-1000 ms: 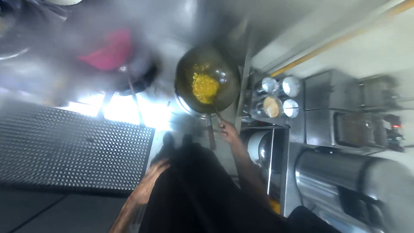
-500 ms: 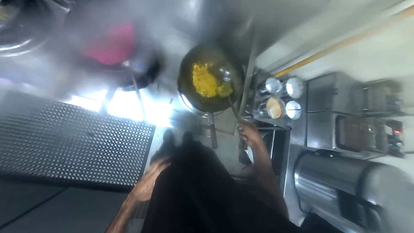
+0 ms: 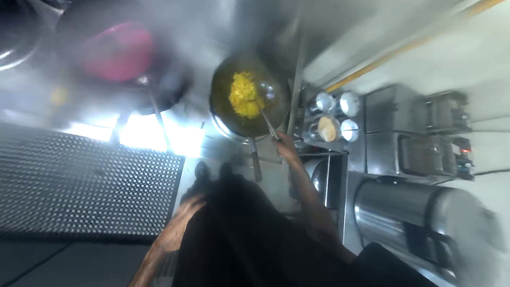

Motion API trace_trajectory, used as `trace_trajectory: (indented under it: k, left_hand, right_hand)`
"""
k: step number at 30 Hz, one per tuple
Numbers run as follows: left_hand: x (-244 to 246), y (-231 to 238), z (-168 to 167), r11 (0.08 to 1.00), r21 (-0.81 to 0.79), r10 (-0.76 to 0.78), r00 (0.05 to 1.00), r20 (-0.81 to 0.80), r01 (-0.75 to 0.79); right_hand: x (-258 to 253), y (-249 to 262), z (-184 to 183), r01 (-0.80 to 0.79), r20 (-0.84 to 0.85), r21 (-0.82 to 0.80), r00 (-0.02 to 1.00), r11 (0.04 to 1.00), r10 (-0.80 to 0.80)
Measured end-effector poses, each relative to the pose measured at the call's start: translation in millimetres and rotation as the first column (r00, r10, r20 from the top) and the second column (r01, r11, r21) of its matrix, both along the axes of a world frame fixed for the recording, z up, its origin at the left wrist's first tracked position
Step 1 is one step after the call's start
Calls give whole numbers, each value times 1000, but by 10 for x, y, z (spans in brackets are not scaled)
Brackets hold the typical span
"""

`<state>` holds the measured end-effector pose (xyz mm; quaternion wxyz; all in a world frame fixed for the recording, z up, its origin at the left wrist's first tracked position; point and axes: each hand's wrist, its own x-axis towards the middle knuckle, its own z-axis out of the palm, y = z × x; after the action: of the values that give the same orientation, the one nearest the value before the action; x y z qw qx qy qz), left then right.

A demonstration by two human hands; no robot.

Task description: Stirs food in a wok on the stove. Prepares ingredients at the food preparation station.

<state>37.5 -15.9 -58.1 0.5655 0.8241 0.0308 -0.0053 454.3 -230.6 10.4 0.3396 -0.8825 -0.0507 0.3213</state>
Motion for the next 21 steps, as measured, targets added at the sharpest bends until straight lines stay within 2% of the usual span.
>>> trace_trajectory:
  k: [2, 4, 6, 8, 10, 12, 14, 15, 17, 19, 21]
  left_hand:
    - [-20, -14, 17, 1000, 2, 24, 1000, 12, -24]
    - [-41, -28, 23, 999, 15, 40, 999, 29, -41]
    - [-43, -30, 26, 999, 17, 40, 999, 34, -41]
    - [-35, -29, 17, 999, 19, 35, 999, 37, -36]
    - [-1, -34, 21, 999, 11, 31, 999, 33, -31]
    - [102, -35, 241, 1000, -18, 1, 998, -68, -2]
    - [264, -41, 595, 1000, -21, -25, 979, -205, 21]
    - [231, -34, 536, 999, -37, -25, 983, -181, 18]
    - [47, -22, 158, 1000, -15, -23, 999, -47, 22]
    - [2, -20, 42, 1000, 5, -3, 1000, 18, 3]
    - [-36, -49, 35, 1000, 0, 20, 999, 27, -20]
  right_hand:
    - [36, -198, 121, 4, 5, -47, 1000, 999, -3]
    - [35, -298, 170, 130, -62, -30, 989, 991, -132]
    - [-14, -284, 196, 307, -203, 26, 933, 951, -296]
    - [-26, -230, 85, 462, -397, 80, 828, 883, -397]
    - [-13, -133, -142, 573, -603, 163, 702, 803, -378]
    - [14, 24, -342, 601, -722, 242, 636, 761, -273]
    - [6, 204, -377, 501, -613, 260, 746, 825, -260]
    - [-37, 257, -325, 401, -485, 238, 838, 885, -250]
    - [-208, 178, -83, 133, -170, 85, 978, 987, -117]
    - [-239, -46, 85, -21, 8, -24, 1000, 1000, 21]
    - [-189, -238, 117, -30, 23, -65, 999, 997, 32]
